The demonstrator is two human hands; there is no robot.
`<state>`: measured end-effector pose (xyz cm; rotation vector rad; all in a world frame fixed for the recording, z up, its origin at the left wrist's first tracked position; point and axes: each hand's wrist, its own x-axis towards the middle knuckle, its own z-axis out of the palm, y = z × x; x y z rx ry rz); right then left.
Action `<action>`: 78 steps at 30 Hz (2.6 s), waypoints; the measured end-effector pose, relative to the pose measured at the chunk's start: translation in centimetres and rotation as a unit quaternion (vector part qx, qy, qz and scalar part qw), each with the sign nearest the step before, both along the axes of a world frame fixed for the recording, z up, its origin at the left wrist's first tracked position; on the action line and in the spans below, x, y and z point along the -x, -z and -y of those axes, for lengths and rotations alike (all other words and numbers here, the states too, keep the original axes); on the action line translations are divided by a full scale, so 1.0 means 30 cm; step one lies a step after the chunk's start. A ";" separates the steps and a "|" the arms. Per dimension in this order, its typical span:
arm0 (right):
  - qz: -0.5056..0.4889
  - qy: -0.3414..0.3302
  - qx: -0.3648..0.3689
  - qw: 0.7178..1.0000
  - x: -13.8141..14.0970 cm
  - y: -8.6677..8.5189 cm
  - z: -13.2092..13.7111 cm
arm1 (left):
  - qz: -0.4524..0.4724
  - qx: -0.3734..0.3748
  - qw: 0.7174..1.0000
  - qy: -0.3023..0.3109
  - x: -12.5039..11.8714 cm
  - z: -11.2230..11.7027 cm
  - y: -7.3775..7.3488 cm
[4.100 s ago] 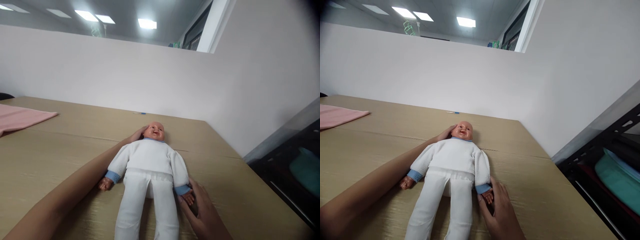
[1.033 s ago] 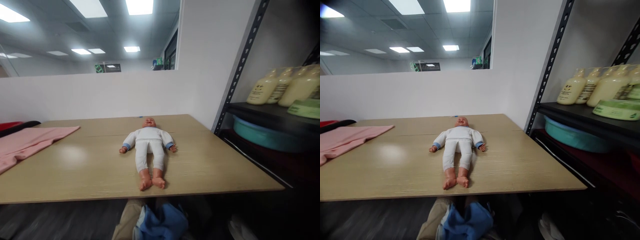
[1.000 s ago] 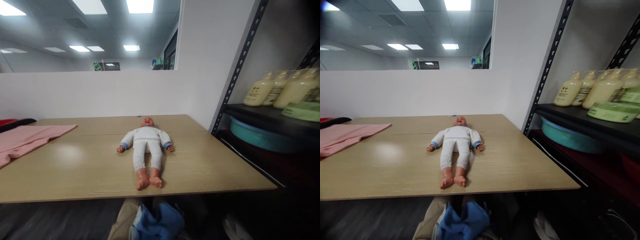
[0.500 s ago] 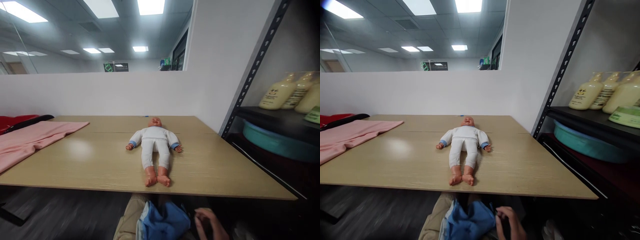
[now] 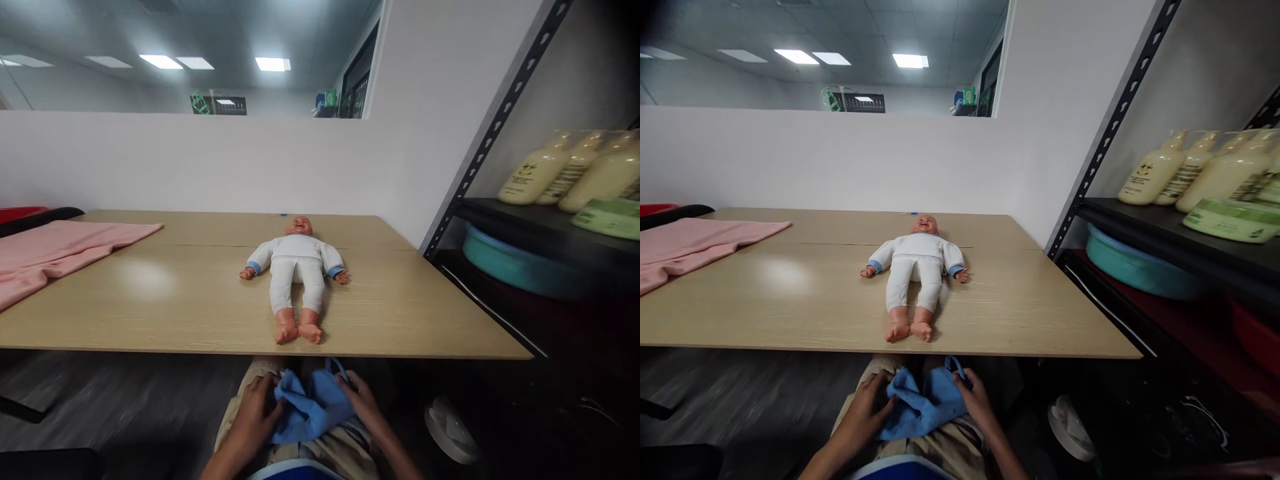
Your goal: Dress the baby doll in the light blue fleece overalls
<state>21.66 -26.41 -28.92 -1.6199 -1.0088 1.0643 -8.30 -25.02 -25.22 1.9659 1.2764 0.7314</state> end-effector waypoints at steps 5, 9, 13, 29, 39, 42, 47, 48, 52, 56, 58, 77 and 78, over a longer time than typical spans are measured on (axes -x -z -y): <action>0.000 -0.032 -0.053 0.998 0.027 -0.122 0.049 | 0.017 -0.040 0.976 0.213 0.075 0.138 -0.143; -0.004 -0.088 -0.079 0.993 0.063 -0.254 0.135 | 0.051 -0.127 0.966 0.219 0.170 0.195 -0.208; -0.064 -0.158 -0.101 0.980 0.123 -0.419 0.185 | 0.145 -0.092 0.971 0.169 0.182 0.169 -0.270; 0.247 -0.127 -0.162 0.947 0.182 -0.720 0.043 | 0.001 -0.269 0.963 -0.024 -0.015 -0.181 -0.468; 0.421 -0.021 -0.081 0.903 0.174 -0.652 -0.101 | 0.020 -0.169 0.985 0.013 -0.006 -0.350 -0.448; 0.445 0.000 -0.072 0.893 0.165 -0.684 -0.160 | 0.002 -0.160 0.987 0.001 -0.032 -0.410 -0.467; 0.405 0.014 -0.098 0.909 0.122 -0.709 -0.199 | -0.029 -0.171 0.984 -0.032 -0.070 -0.469 -0.478; 0.379 0.011 -0.113 0.918 0.113 -0.710 -0.188 | -0.033 -0.173 0.984 -0.037 -0.073 -0.470 -0.474; 0.252 -0.019 -0.157 0.955 0.103 -0.703 -0.096 | -0.042 -0.180 0.981 -0.066 -0.080 -0.429 -0.462; 0.172 -0.034 -0.190 0.966 0.148 -0.721 0.006 | 0.021 -0.210 0.977 -0.019 -0.110 -0.302 -0.513; 0.135 -0.031 -0.207 0.969 0.168 -0.761 0.048 | 0.090 -0.143 0.980 0.107 -0.130 -0.229 -0.562; 0.222 -0.208 -0.358 0.883 0.213 -1.192 -0.052 | 0.378 0.066 0.918 0.099 -0.152 -0.116 -0.776; 0.224 -0.234 -0.337 0.884 0.194 -1.182 -0.034 | 0.400 0.080 0.910 0.082 -0.140 -0.124 -0.780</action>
